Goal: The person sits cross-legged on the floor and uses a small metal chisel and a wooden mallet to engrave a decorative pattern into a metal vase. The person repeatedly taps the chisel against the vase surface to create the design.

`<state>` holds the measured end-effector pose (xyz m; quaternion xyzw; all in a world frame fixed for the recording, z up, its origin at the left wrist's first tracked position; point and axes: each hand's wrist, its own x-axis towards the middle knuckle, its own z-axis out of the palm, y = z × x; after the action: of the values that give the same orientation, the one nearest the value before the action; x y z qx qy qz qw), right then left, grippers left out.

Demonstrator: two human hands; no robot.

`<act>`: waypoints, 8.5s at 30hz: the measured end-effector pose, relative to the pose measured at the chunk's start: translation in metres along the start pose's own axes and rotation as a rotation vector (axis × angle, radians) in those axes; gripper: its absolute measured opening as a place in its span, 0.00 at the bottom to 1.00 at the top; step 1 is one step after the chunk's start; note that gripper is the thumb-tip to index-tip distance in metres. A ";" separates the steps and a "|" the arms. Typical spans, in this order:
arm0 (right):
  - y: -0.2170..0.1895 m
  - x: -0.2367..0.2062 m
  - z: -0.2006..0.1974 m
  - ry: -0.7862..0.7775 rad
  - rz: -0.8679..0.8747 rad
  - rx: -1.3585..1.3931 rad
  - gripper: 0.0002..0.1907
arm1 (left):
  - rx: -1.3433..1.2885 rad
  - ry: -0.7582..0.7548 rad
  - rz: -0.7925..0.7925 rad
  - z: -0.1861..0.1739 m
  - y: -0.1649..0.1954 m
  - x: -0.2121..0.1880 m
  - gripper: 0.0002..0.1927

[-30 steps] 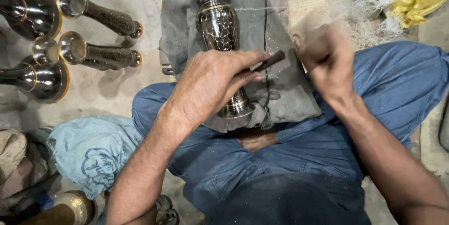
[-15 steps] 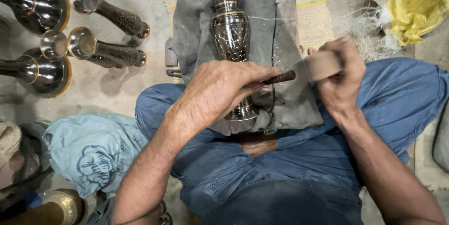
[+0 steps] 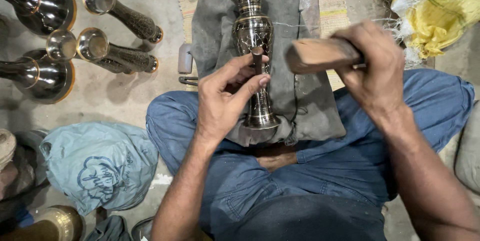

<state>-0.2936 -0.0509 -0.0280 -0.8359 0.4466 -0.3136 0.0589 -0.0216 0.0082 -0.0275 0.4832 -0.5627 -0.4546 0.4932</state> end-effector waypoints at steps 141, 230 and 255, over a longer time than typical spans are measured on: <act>-0.010 0.039 0.018 -0.136 0.123 0.192 0.28 | 0.295 -0.073 0.179 0.000 0.018 0.017 0.18; -0.093 0.088 -0.076 -0.227 -0.793 -1.215 0.08 | 0.161 0.669 0.159 0.060 -0.068 -0.062 0.12; -0.089 0.074 -0.080 -0.179 -0.747 -0.866 0.05 | 0.112 0.586 0.313 0.058 -0.053 -0.057 0.13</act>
<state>-0.2468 -0.0413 0.1041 -0.9081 0.2021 -0.0299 -0.3655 -0.0718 0.0600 -0.0926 0.5274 -0.4886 -0.1832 0.6705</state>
